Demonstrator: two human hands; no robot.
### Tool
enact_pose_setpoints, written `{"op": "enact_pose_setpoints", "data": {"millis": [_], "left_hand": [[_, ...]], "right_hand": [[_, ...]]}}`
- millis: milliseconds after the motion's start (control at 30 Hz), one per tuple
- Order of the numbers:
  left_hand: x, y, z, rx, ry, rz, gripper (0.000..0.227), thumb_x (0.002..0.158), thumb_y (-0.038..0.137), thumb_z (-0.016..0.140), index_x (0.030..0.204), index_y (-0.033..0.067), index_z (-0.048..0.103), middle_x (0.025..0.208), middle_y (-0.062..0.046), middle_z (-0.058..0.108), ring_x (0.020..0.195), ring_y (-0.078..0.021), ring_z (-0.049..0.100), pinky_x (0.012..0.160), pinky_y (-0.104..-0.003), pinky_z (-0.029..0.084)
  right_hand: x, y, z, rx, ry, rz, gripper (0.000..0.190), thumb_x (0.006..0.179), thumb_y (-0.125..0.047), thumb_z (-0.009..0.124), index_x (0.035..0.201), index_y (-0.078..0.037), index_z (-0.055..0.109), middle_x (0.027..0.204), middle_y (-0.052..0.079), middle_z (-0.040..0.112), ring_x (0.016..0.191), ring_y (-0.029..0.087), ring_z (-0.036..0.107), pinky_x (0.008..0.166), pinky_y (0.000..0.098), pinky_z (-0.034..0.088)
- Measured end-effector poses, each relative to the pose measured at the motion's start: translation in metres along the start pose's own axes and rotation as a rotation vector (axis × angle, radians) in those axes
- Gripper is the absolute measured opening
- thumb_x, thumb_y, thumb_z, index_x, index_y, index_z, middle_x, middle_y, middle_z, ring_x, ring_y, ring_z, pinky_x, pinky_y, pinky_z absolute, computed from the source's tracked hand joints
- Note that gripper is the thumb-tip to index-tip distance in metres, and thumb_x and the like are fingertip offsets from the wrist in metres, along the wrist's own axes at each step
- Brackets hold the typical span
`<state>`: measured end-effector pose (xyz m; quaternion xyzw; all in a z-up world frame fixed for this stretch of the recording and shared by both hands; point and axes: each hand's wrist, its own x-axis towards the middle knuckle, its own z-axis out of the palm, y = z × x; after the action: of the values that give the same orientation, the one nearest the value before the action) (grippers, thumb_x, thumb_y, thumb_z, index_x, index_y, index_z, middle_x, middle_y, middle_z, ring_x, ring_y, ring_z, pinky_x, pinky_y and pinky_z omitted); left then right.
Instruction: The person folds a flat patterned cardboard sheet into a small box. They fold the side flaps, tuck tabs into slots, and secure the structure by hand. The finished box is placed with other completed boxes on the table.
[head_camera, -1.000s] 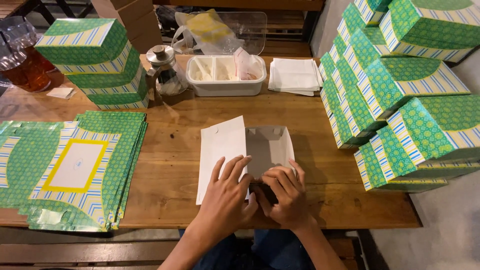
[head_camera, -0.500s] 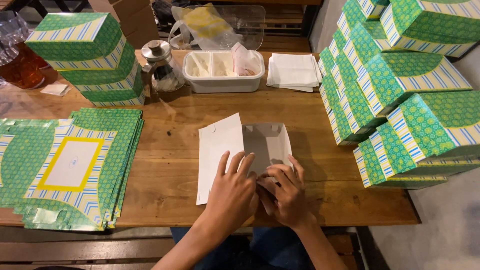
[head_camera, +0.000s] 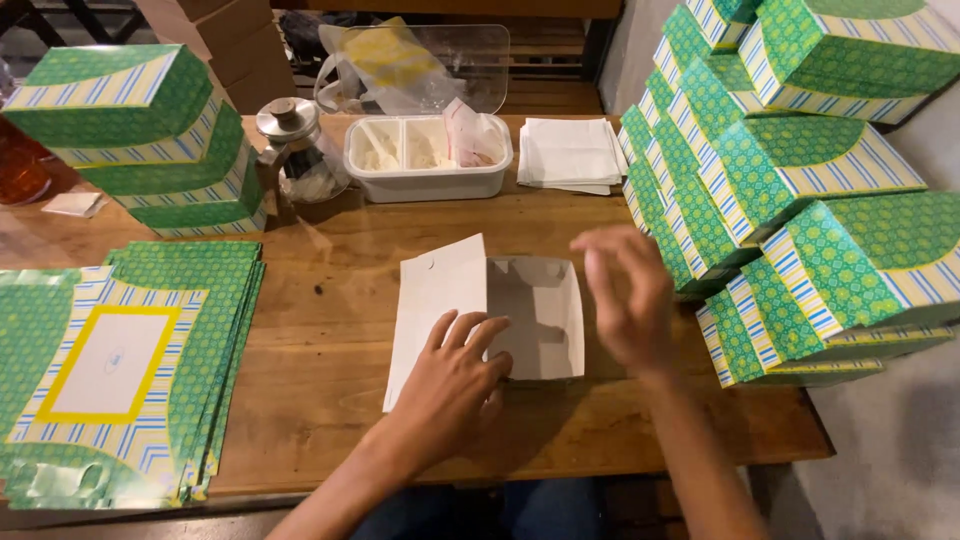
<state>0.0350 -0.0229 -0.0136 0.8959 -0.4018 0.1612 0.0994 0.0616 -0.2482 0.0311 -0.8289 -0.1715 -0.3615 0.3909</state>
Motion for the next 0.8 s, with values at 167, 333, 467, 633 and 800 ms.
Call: {"op": "enact_pose_setpoints", "data": {"millis": [167,333,467,633,800], "left_hand": [[0.014,-0.021,-0.019,-0.303,-0.239,0.007,0.021,0.076,0.007,0.073,0.095,0.0119,0.081,0.140,-0.019,0.056,0.130,-0.0412,0.058,0.109,-0.052,0.046],[0.021,-0.046,-0.034,-0.445,-0.217,0.046,0.019,0.075,0.005,0.072,0.089,0.0132,0.083,0.147,-0.022,0.052,0.133,-0.0484,0.053,0.107,-0.058,0.045],[0.031,-0.062,-0.045,-0.463,-0.193,0.055,0.020,0.071,0.003,0.075,0.083,0.0158,0.085,0.147,-0.020,0.054,0.139,-0.0453,0.049,0.108,-0.060,0.041],[0.047,-0.079,-0.033,-0.437,-0.207,0.048,0.020,0.070,0.005,0.076,0.081,0.0193,0.085,0.153,-0.016,0.050,0.144,-0.0409,0.044,0.111,-0.057,0.039],[0.069,-0.098,-0.049,-0.493,-0.173,0.024,0.031,0.070,0.006,0.075,0.101,0.0138,0.077,0.159,-0.025,0.041,0.146,-0.0486,0.038,0.112,-0.065,0.035]], "right_hand": [[0.043,0.081,0.028,0.362,-0.341,0.743,0.036,0.104,-0.033,0.058,0.119,-0.003,0.072,0.111,0.020,0.072,0.098,0.027,0.071,0.083,0.0395,0.060],[0.048,0.108,0.042,0.228,-0.568,0.997,0.073,0.096,-0.063,0.057,0.124,0.003,0.069,0.123,0.029,0.067,0.109,0.039,0.064,0.063,0.0389,0.060],[0.035,0.141,0.044,0.385,-0.514,1.193,0.080,0.088,-0.067,0.066,0.114,0.008,0.072,0.090,0.017,0.076,0.063,0.018,0.070,0.044,0.0255,0.050],[0.023,0.128,0.029,0.403,-0.486,1.107,0.037,0.087,-0.034,0.076,0.092,0.003,0.079,0.075,0.013,0.074,0.057,0.015,0.068,0.047,0.0259,0.049],[0.019,0.124,0.028,0.524,-0.355,1.078,0.021,0.086,-0.016,0.077,0.095,0.003,0.077,0.080,0.013,0.077,0.065,0.015,0.073,0.062,0.0277,0.059]]}}
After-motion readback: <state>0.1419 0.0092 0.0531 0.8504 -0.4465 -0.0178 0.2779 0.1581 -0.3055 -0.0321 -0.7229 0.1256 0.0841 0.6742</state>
